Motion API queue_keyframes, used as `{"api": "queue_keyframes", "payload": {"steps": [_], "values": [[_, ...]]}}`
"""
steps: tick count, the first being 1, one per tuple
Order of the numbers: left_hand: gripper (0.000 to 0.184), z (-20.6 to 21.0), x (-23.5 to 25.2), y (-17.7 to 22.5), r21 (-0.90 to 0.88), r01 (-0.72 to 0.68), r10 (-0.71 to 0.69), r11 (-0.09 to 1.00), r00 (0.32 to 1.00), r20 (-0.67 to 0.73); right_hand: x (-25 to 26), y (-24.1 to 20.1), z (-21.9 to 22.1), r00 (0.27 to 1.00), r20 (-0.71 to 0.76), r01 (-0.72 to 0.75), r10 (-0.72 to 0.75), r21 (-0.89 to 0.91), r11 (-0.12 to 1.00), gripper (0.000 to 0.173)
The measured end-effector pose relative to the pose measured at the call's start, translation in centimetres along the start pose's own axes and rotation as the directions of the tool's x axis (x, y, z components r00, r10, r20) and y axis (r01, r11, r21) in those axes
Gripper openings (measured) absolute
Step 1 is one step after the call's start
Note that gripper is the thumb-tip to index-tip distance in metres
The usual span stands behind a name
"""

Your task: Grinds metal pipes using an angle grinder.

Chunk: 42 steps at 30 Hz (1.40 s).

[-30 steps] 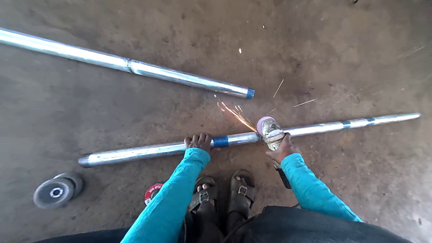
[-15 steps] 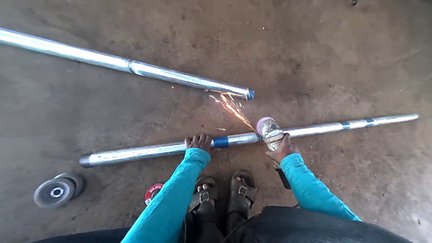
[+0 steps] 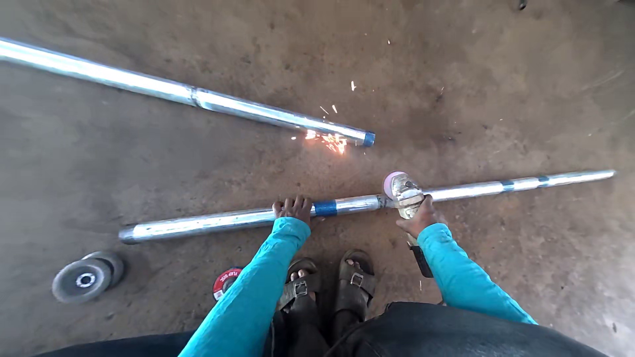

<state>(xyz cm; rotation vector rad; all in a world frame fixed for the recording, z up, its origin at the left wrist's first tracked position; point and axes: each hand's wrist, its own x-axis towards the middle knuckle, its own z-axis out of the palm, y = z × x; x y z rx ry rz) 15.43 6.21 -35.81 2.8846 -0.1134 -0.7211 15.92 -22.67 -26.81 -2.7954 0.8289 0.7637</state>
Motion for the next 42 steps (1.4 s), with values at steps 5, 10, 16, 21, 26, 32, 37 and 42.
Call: {"api": "queue_keyframes", "payload": {"steps": [5, 10, 16, 21, 26, 32, 37, 42], "values": [[0.066, 0.4, 0.1, 0.0, 0.014, -0.002, 0.002, 1.000, 1.000, -0.018, -0.3, -0.1, 0.2, 0.999, 0.034, 0.015, -0.015, 0.004, 1.000, 0.112], [0.067, 0.4, 0.1, 0.0, -0.008, 0.002, -0.002, 1.000, 1.000, -0.011, -0.6, -0.8, -0.6, 0.999, 0.037, 0.003, -0.003, -0.005, 1.000, 0.109], [0.066, 0.3, 0.1, 0.1, 0.002, 0.011, -0.011, 1.000, 1.000, -0.004, -0.4, -0.6, -0.2, 0.999, 0.031, 0.021, -0.021, -0.002, 1.000, 0.112], [0.063, 0.0, -0.2, 0.2, -0.046, 0.013, -0.011, 0.999, 1.000, 0.027, -0.6, -0.9, -0.9, 0.999, 0.038, 0.018, -0.017, -0.022, 1.000, 0.110], [0.062, 0.4, -0.1, 0.0, -0.023, 0.000, -0.001, 1.000, 0.999, -0.034, -0.6, -1.2, -0.9, 0.999, 0.049, 0.015, -0.014, -0.037, 0.999, 0.111], [0.065, 0.0, 0.1, 0.1, -0.039, -0.006, 0.006, 0.999, 1.000, 0.008, -0.2, -0.9, -0.5, 0.998, 0.040, 0.048, -0.045, -0.074, 0.996, 0.113], [0.067, 0.0, 0.7, -0.2, 0.013, 0.002, -0.003, 1.000, 0.999, 0.040, 0.1, -0.3, 0.1, 1.000, 0.012, 0.005, -0.005, 0.000, 1.000, 0.110], [0.067, -0.4, 0.7, -0.1, 0.019, 0.003, -0.003, 1.000, 0.999, 0.051, 0.0, -0.3, 0.0, 1.000, 0.008, 0.020, -0.020, -0.037, 0.999, 0.111]]}}
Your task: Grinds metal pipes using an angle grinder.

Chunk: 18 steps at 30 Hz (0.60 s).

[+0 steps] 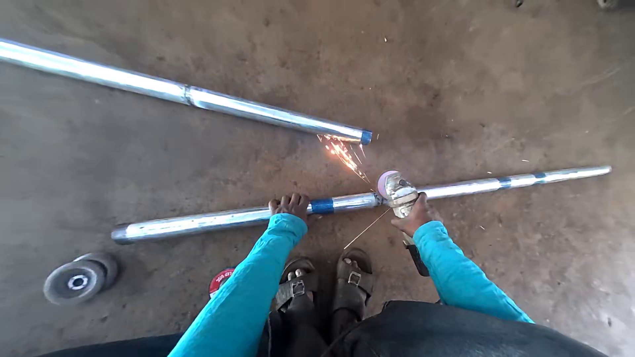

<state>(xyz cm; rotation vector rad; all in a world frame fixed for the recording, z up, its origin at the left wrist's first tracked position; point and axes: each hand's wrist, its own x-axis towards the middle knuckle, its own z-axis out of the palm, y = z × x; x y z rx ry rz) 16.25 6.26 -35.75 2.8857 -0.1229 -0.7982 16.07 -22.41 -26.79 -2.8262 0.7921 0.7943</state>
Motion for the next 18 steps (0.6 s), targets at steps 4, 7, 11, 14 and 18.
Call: {"api": "queue_keyframes", "payload": {"steps": [4, 7, 11, 14, 18], "values": [[0.066, -0.35, 0.17, -0.11, -0.007, 0.003, -0.003, 1.000, 0.999, 0.033, -0.24, -0.48, 0.37, 1.000, -0.002, 0.002, -0.002, -0.005, 1.000, 0.110], [0.066, -0.27, 0.27, -0.06, -0.008, 0.004, -0.004, 1.000, 0.999, 0.032, 0.18, -0.05, 0.03, 1.000, -0.011, -0.016, 0.015, -0.035, 0.999, 0.111], [0.065, -0.58, 0.43, -0.17, -0.023, -0.008, 0.009, 1.000, 0.999, 0.043, -0.40, -0.23, 0.05, 1.000, 0.028, -0.006, 0.006, 0.006, 1.000, 0.111], [0.066, -0.83, 0.49, -0.15, -0.018, -0.002, 0.004, 1.000, 0.998, 0.065, -0.38, -0.37, 0.57, 1.000, 0.018, 0.009, -0.010, 0.037, 0.999, 0.109], [0.066, -0.63, 0.52, -0.08, -0.011, -0.005, 0.005, 1.000, 0.999, 0.043, -0.03, -0.13, -0.28, 1.000, 0.006, -0.023, 0.023, 0.006, 1.000, 0.111]]}}
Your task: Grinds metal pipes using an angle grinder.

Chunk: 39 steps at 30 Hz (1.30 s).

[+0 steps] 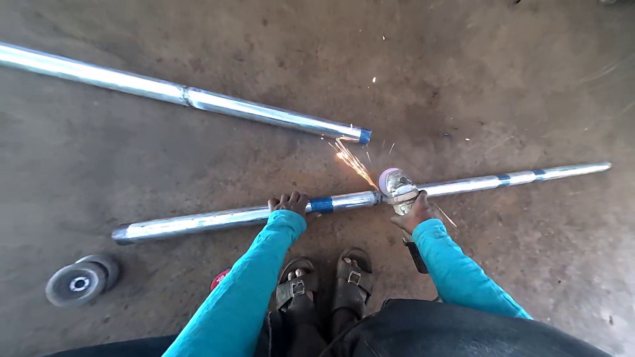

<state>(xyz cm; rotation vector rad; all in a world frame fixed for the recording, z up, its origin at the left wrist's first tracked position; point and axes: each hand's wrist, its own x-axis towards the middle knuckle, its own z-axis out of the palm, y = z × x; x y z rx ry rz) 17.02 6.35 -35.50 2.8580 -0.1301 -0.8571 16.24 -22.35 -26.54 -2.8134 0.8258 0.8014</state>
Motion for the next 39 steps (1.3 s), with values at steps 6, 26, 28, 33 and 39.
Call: {"api": "queue_keyframes", "payload": {"steps": [6, 26, 28, 33, 39], "values": [[0.066, 0.1, 0.0, -0.1, -0.005, -0.001, 0.001, 1.000, 1.000, 0.003, 0.1, 0.3, 1.1, 1.000, -0.001, 0.030, -0.030, 0.032, 0.999, 0.113], [0.065, 1.3, -0.4, 0.0, 0.019, -0.001, 0.003, 1.000, 0.996, -0.088, 0.8, 0.4, -0.5, 1.000, 0.016, 0.013, -0.013, -0.039, 0.999, 0.113], [0.065, 1.3, -0.5, 0.0, 0.012, -0.007, 0.008, 1.000, 0.996, -0.091, 0.5, 0.2, -0.4, 0.999, 0.030, 0.030, -0.029, -0.030, 0.999, 0.113], [0.066, 0.8, -0.2, -0.2, -0.015, -0.003, 0.003, 1.000, 0.999, -0.049, 0.1, -0.3, 0.1, 0.999, 0.027, 0.035, -0.035, -0.013, 0.999, 0.112], [0.067, 0.0, 0.2, -0.3, -0.032, -0.019, 0.019, 0.999, 1.000, 0.017, 0.0, 0.6, 0.2, 1.000, 0.014, 0.025, -0.025, 0.024, 0.999, 0.114]]}}
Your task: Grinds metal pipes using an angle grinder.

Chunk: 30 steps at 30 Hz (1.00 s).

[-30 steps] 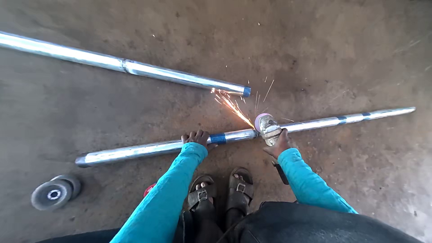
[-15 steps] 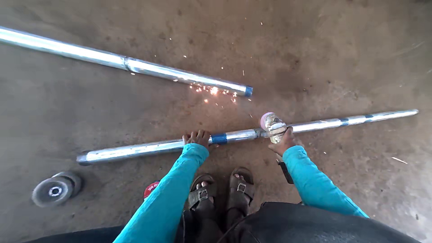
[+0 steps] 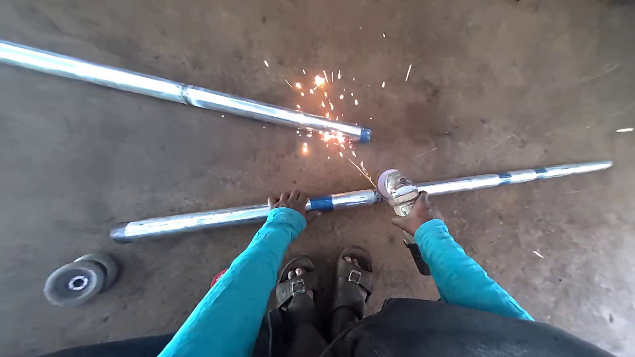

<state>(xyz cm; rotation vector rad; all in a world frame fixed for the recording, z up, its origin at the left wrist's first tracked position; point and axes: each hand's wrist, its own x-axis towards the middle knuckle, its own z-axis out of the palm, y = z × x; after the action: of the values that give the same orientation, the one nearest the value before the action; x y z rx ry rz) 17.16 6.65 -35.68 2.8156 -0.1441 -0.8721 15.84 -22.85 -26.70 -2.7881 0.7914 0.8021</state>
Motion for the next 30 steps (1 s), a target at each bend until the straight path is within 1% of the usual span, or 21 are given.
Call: {"api": "queue_keyframes", "payload": {"steps": [4, 7, 11, 16, 18, 22, 28, 30], "values": [[0.067, -0.1, 0.1, 0.1, 0.014, 0.015, -0.015, 1.000, 1.000, 0.020, 0.3, 0.0, 0.3, 1.000, -0.016, -0.022, 0.022, -0.007, 1.000, 0.113], [0.068, -0.4, 0.2, 0.2, 0.012, 0.022, -0.022, 1.000, 0.999, 0.028, 0.3, 0.0, 0.1, 1.000, -0.017, 0.005, -0.005, -0.015, 1.000, 0.112], [0.068, -1.0, 0.5, 0.1, 0.004, 0.029, -0.029, 1.000, 0.997, 0.074, 0.0, -0.7, 0.6, 1.000, -0.008, -0.007, 0.007, -0.002, 1.000, 0.115], [0.069, -1.2, 0.9, 0.2, 0.010, 0.031, -0.032, 0.999, 0.995, 0.097, -0.1, -0.7, 0.5, 0.999, -0.031, -0.013, 0.012, -0.015, 1.000, 0.110], [0.069, -1.3, 0.9, 0.2, 0.008, 0.035, -0.036, 0.999, 0.994, 0.107, 0.1, -0.7, 0.6, 0.999, -0.040, -0.026, 0.025, -0.017, 1.000, 0.110], [0.067, -1.2, 0.9, 0.1, -0.001, 0.028, -0.028, 1.000, 0.994, 0.101, 0.1, -0.6, 0.2, 0.999, -0.030, -0.024, 0.024, -0.024, 0.999, 0.108], [0.069, -0.9, 1.1, -0.1, -0.012, 0.018, -0.017, 1.000, 0.996, 0.092, 0.1, -0.8, 0.3, 1.000, -0.003, -0.002, 0.002, 0.013, 1.000, 0.114], [0.068, -1.0, 1.0, 0.1, -0.008, 0.025, -0.024, 1.000, 0.995, 0.093, 0.2, -0.9, 0.5, 1.000, -0.011, 0.011, -0.011, -0.003, 1.000, 0.112]]}}
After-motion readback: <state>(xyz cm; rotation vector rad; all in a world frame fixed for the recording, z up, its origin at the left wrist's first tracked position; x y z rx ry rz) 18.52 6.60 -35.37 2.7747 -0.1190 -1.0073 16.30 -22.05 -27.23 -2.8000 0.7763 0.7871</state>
